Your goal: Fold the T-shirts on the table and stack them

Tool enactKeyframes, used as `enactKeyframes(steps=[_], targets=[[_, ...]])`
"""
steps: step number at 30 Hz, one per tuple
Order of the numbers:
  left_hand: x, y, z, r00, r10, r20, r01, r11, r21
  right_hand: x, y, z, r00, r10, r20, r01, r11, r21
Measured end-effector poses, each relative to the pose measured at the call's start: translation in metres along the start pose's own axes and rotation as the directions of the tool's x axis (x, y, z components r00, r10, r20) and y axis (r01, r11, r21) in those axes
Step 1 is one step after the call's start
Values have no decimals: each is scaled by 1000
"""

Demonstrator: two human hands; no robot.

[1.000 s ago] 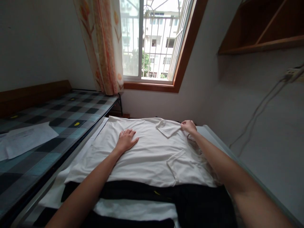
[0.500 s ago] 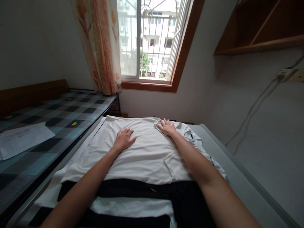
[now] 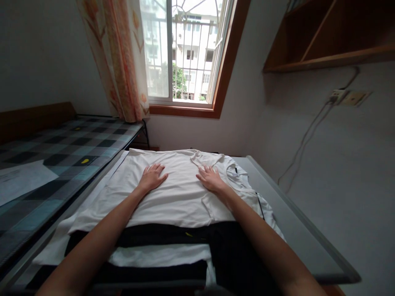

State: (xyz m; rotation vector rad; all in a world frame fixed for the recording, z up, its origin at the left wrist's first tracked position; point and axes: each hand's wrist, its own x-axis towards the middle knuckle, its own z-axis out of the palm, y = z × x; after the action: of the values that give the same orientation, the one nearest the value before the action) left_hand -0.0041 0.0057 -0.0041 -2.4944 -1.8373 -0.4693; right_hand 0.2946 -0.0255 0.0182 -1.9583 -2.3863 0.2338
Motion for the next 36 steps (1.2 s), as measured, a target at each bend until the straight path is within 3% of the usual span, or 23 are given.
enactKeyframes(steps=[6, 10, 13, 16, 20, 26, 36], targets=[[-2, 2, -1, 1000, 4, -11, -4, 1000, 15, -7, 0, 11, 996, 18, -89, -19, 1000, -11], [-7, 0, -10, 996, -74, -51, 77, 995, 59, -9, 1, 11, 986, 53, -158, -53, 999, 8], [-11, -17, -22, 984, -178, -3, 178, 980, 90, -10, 1, 12, 984, 80, -161, -80, 997, 6], [-17, -44, -31, 940, -340, 21, 334, 933, 133, -9, 1, 13, 984, 95, -152, -97, 995, -6], [-19, -70, -28, 890, -453, 52, 444, 887, 126, -9, 0, 13, 985, 102, -142, -104, 995, -9], [-12, -75, -17, 864, -497, 81, 488, 866, 115, -6, 0, 14, 978, 123, -168, -126, 992, -11], [9, -75, -22, 873, -476, 108, 467, 878, 100, 14, 6, 15, 979, 152, -137, -154, 988, -5]])
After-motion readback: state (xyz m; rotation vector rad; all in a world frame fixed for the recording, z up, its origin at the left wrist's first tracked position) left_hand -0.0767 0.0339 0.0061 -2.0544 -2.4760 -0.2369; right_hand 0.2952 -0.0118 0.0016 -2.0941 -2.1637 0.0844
